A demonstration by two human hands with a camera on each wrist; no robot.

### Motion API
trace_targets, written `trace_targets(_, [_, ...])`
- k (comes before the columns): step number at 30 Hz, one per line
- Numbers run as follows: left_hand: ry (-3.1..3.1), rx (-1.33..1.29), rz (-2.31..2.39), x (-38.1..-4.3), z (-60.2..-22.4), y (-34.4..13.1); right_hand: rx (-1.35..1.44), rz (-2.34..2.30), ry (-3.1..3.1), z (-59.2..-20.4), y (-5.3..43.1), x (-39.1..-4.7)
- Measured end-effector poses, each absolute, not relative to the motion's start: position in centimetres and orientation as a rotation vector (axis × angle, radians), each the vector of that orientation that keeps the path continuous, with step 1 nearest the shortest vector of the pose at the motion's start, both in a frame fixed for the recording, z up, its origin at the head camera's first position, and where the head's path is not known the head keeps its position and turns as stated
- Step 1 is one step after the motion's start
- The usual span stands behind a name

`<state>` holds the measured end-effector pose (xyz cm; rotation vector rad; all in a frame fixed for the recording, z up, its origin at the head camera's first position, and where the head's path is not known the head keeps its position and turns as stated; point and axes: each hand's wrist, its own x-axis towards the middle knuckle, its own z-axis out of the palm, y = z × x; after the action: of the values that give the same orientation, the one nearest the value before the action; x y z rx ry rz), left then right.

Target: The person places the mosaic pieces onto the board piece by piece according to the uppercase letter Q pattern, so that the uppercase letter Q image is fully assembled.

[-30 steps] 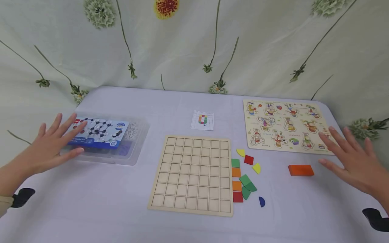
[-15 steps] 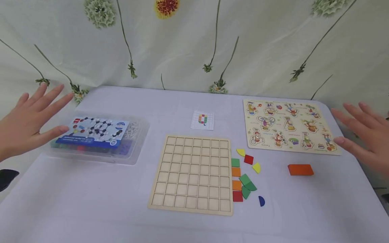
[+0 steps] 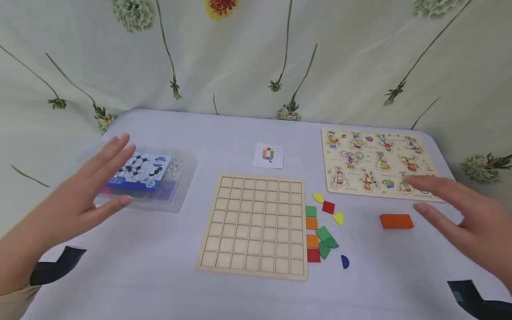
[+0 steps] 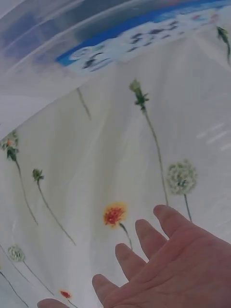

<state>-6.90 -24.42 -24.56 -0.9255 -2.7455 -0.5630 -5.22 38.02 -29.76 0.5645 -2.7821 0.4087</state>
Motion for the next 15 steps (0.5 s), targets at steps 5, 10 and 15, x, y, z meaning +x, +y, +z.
trace_targets(5, [-2.802,-0.954,-0.74,-6.0,-27.6,-21.7,0.539,0.679,-2.809,-30.5,31.6,-3.3])
trace_targets(10, [-2.91,-1.034,-0.909,-5.9,-31.4,-19.8,0.589,0.9,-2.778,-33.5,29.0,-3.7])
trace_targets(15, [-3.012,-1.14,-1.041,-6.4,-34.8,-18.7,0.587,1.142,-2.809,-36.1,27.2,-4.1])
